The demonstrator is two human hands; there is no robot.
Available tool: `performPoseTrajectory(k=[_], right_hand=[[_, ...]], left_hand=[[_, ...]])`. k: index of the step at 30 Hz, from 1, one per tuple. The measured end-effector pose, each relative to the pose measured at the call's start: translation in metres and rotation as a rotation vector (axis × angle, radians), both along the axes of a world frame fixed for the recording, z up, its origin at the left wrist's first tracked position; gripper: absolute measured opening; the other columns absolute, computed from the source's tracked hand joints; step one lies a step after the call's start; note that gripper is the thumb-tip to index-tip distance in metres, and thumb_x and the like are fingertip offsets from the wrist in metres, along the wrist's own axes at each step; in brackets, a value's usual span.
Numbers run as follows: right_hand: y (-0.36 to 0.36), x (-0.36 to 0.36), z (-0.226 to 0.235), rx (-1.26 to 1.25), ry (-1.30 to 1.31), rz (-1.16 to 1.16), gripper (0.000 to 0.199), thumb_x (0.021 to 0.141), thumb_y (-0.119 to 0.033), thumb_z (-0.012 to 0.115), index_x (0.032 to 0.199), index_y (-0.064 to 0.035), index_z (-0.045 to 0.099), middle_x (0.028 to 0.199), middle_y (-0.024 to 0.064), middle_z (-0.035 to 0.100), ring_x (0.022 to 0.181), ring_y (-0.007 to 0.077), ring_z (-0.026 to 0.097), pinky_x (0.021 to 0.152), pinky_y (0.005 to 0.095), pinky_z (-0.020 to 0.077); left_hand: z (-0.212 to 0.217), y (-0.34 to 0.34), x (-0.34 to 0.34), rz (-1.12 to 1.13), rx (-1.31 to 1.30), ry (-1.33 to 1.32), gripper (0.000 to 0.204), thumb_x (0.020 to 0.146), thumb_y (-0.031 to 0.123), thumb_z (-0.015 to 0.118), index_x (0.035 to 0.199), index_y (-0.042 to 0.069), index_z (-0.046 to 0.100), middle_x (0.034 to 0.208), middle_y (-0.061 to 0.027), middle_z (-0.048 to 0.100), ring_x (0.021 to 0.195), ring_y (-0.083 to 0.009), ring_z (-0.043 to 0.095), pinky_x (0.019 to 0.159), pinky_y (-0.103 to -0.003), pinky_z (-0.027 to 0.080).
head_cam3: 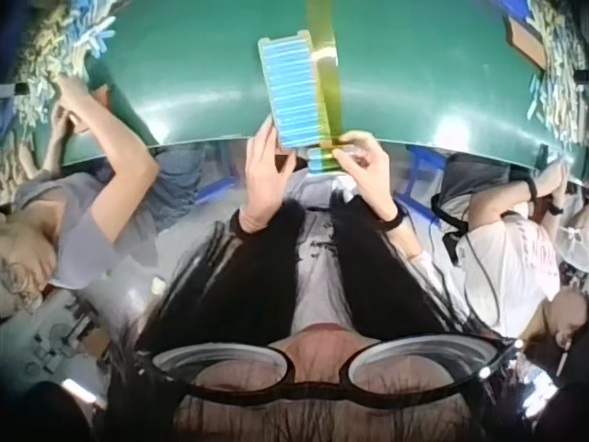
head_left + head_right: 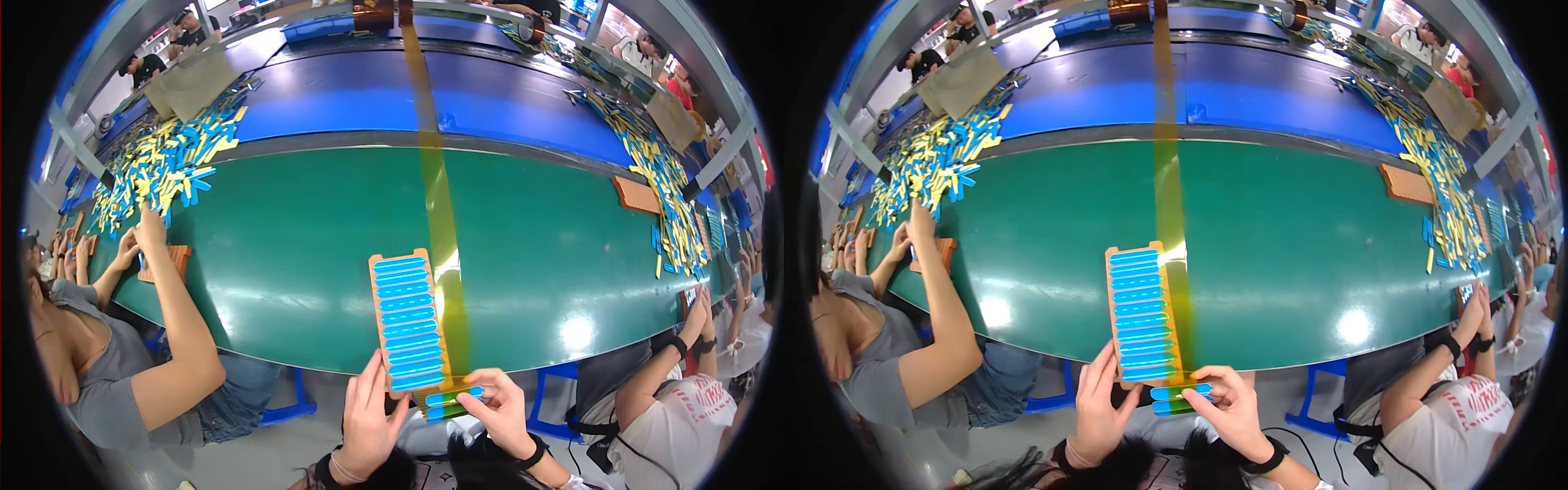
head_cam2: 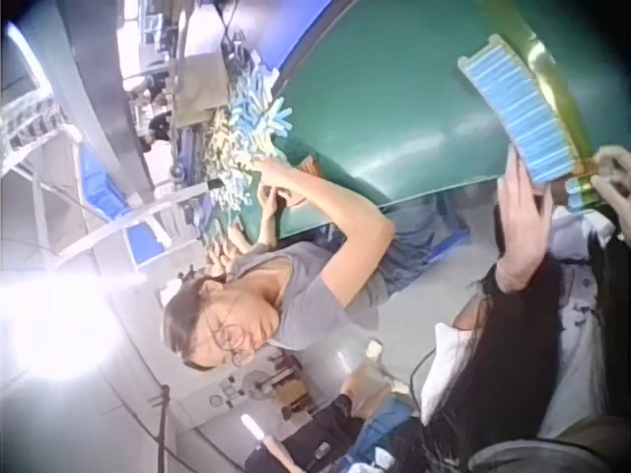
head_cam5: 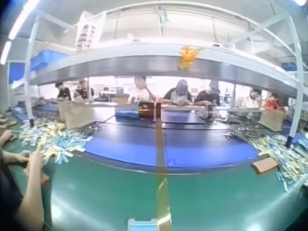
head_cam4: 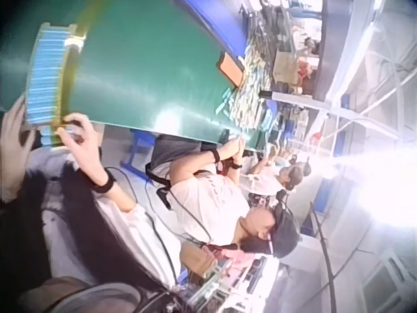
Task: Assembling small blue and green plastic components on a production line.
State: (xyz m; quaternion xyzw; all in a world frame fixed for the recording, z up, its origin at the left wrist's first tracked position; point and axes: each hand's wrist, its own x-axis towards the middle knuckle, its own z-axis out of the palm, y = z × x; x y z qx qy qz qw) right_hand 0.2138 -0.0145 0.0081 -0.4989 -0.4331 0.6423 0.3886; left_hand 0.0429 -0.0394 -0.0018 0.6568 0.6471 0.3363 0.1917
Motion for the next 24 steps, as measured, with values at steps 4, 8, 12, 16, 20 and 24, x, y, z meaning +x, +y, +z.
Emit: performPoseTrajectory(k=[4,8,12,16,20,24], right_hand=[[-0.002,0.005,-0.010,-0.027,0.088,-0.114,0.024,0.079,0.005,0.054,0.095,-0.0032,0.038,0.071,0.0022,0.057,0.057,0.0017,0.047,0.048,0.0142,0.0309],[-0.003,0.009,-0.016,-0.037,0.077,-0.160,0.025,0.078,0.004,0.056,0.093,-0.0037,0.036,0.072,0.0045,0.058,0.062,0.0037,0.051,0.051,0.0147,0.0356],[-0.001,0.011,-0.025,-0.023,0.112,-0.193,0.026,0.078,0.003,0.056,0.091,-0.0043,0.035,0.069,0.0039,0.057,0.061,0.0029,0.050,0.050,0.0146,0.0351],[0.000,0.017,-0.025,-0.019,0.091,-0.204,0.027,0.077,0.004,0.057,0.090,-0.0044,0.035,0.065,0.0025,0.056,0.056,0.0012,0.047,0.048,0.0140,0.0318],[0.000,0.036,-0.021,-0.033,0.107,-0.329,0.027,0.077,0.007,0.055,0.088,-0.0039,0.034,0.068,0.0054,0.057,0.058,0.0019,0.049,0.049,0.0135,0.0328],[0.004,0.045,-0.015,-0.011,0.106,-0.398,0.027,0.074,0.008,0.054,0.088,-0.0037,0.034,0.066,0.0091,0.058,0.059,0.0064,0.053,0.054,0.0160,0.0367]], left_hand=[[-0.002,0.003,0.013,-0.072,0.024,0.035,0.060,0.061,0.004,0.068,0.113,-0.010,0.042,0.119,-0.0188,0.043,0.088,-0.0315,0.048,0.077,-0.037,0.040],[-0.005,0.011,0.020,-0.154,0.036,0.087,0.064,0.058,0.005,0.070,0.111,-0.014,0.041,0.120,-0.0201,0.041,0.083,-0.0288,0.048,0.072,-0.035,0.040],[-0.007,0.022,0.022,-0.165,0.062,0.107,0.065,0.056,0.006,0.070,0.111,-0.014,0.041,0.121,-0.0195,0.041,0.080,-0.0272,0.047,0.070,-0.033,0.039],[-0.004,0.024,0.022,-0.151,0.134,0.276,0.060,0.060,0.011,0.070,0.112,-0.006,0.046,0.119,-0.0145,0.045,0.090,-0.0248,0.049,0.074,-0.033,0.037],[-0.009,0.020,0.016,-0.423,0.329,0.513,0.045,0.067,0.016,0.067,0.108,0.006,0.052,0.112,-0.0041,0.053,0.099,-0.0154,0.051,0.077,-0.030,0.033],[-0.007,0.027,0.020,-0.511,0.335,0.550,0.034,0.072,0.018,0.063,0.105,0.011,0.054,0.107,0.0033,0.057,0.098,-0.0065,0.051,0.074,-0.027,0.029]])
